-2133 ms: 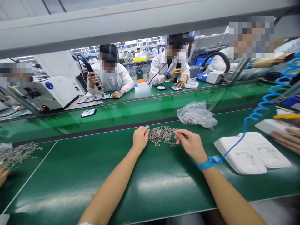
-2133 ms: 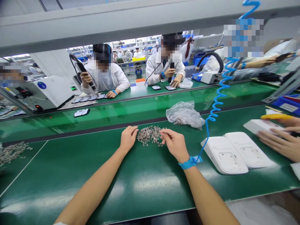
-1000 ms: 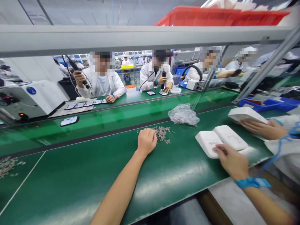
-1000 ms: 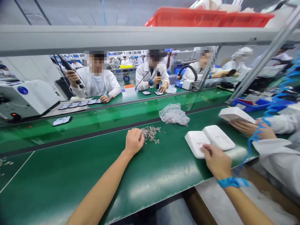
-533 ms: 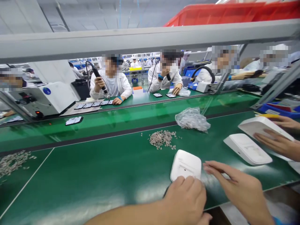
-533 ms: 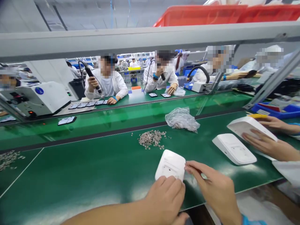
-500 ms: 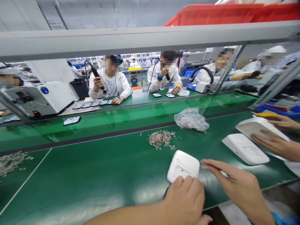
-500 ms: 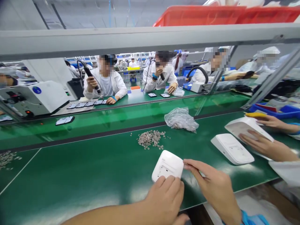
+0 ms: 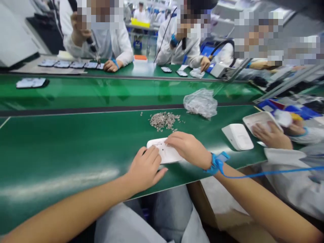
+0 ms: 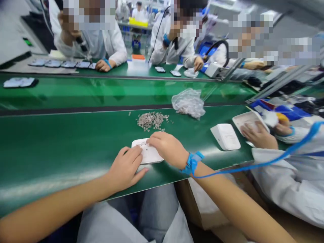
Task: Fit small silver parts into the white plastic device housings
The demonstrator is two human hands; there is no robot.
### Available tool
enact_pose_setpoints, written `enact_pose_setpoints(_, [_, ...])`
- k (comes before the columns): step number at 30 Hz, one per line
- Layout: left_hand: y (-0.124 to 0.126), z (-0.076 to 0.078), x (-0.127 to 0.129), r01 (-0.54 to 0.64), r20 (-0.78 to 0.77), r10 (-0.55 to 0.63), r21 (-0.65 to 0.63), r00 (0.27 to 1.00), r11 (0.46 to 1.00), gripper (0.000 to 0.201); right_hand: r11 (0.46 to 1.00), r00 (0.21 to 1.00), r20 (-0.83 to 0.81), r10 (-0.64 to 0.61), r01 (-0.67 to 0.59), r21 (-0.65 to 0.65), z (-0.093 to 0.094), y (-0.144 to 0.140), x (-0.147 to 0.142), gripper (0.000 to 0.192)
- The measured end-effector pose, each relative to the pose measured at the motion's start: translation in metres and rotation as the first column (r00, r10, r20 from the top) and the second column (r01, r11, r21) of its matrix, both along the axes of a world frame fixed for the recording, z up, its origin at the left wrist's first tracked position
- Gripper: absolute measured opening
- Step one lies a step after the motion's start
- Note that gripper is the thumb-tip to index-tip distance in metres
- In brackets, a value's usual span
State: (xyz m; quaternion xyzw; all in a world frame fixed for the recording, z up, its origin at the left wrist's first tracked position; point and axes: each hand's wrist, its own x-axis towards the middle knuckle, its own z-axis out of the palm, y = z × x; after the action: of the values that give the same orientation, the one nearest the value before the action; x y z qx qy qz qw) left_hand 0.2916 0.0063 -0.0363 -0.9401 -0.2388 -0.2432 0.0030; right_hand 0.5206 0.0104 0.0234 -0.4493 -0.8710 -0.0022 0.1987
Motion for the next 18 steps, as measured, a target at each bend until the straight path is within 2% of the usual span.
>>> enact_pose_setpoints(5, [-0.002,-0.003,0.0,0.003,0.028,-0.003,-0.013,1.0,1.0,0.04,0.997,0.999,0.012,0.034,-0.033,-0.074,-0.011,0.02,-0.011,0.02])
enact_pose_setpoints(12, [-0.006,-0.005,0.001,-0.018,0.033,0.018,0.014,0.999,1.0,0.041,0.998,0.996,0.066,0.056,-0.054,-0.03,-0.019,0.017,-0.019,0.02])
enact_pose_setpoints(18, [-0.004,-0.005,0.002,-0.008,0.063,0.009,-0.008,0.998,1.0,0.037,0.998,0.998,0.061,0.007,-0.004,-0.055,-0.022,0.019,-0.027,0.018])
